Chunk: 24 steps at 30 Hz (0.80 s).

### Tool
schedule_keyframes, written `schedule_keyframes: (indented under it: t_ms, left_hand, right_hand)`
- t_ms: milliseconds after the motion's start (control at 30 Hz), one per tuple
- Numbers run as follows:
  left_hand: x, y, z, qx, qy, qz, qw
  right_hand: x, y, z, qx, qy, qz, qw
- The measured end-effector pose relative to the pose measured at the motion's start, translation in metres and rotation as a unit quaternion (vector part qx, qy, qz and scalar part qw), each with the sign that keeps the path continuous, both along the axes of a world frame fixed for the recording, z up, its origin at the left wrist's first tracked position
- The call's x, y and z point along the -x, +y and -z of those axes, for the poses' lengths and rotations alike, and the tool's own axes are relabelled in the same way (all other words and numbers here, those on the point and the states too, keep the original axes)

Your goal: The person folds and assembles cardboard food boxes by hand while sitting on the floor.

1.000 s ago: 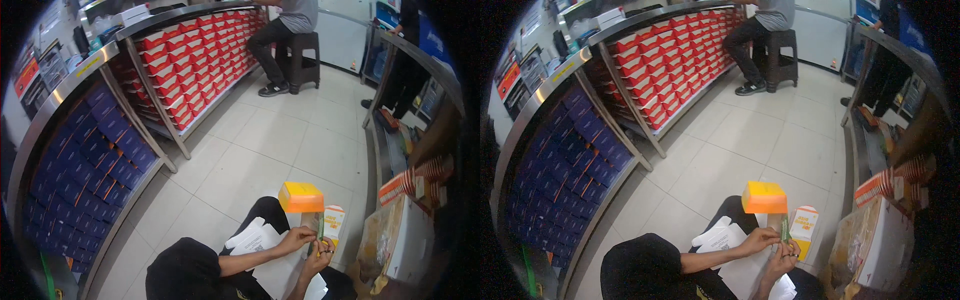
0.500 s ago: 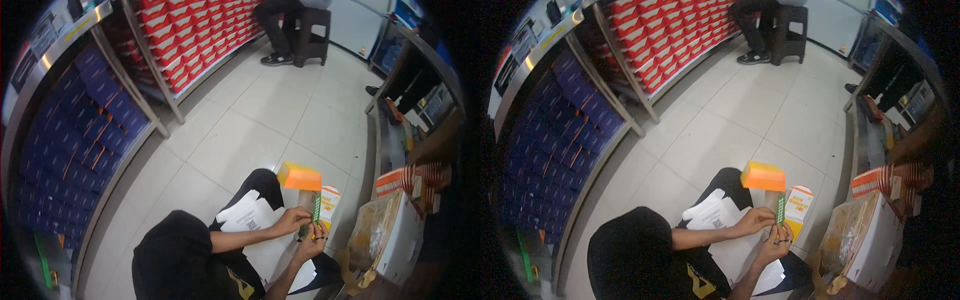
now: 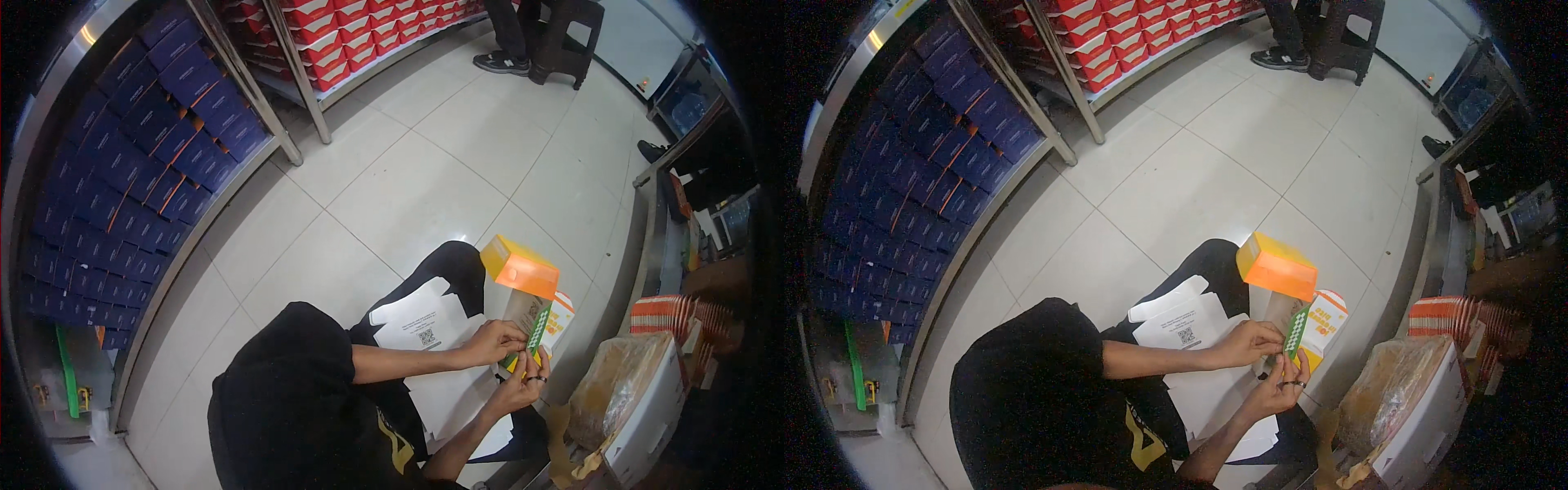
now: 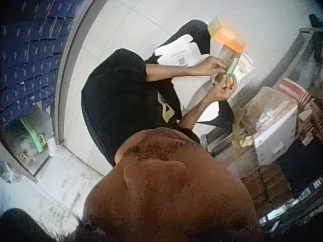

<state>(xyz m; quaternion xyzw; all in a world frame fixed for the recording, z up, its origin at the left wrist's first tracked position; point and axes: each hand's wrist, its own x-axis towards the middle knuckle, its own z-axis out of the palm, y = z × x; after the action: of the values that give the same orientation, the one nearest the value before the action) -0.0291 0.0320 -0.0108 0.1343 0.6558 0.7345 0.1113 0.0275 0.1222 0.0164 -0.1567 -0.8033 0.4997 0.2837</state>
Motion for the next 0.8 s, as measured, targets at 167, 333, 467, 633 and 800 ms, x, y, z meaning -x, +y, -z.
schedule_keyframes:
  t_ms: [167, 333, 467, 633, 800]
  left_hand:
    - [-0.008, -0.004, 0.007, 0.006, 0.037, -0.033, 0.999]
    - [-0.008, 0.003, -0.009, 0.024, 0.068, -0.044, 0.996]
    - [-0.019, -0.005, -0.02, 0.04, 0.088, -0.093, 0.991]
    - [-0.024, -0.009, -0.014, 0.014, 0.096, -0.05, 0.994]
    - [-0.013, -0.007, -0.018, 0.0, 0.153, -0.009, 0.988]
  right_hand:
    - [-0.007, -0.003, 0.001, 0.054, -0.03, -0.044, 0.997]
    - [-0.006, 0.001, 0.0, -0.013, 0.006, -0.037, 0.999]
    - [-0.008, -0.008, -0.002, -0.111, 0.053, 0.002, 0.992]
    - [-0.024, -0.006, 0.001, -0.116, 0.05, -0.037, 0.991]
    - [-0.025, 0.0, 0.0, -0.121, 0.053, -0.003, 0.991]
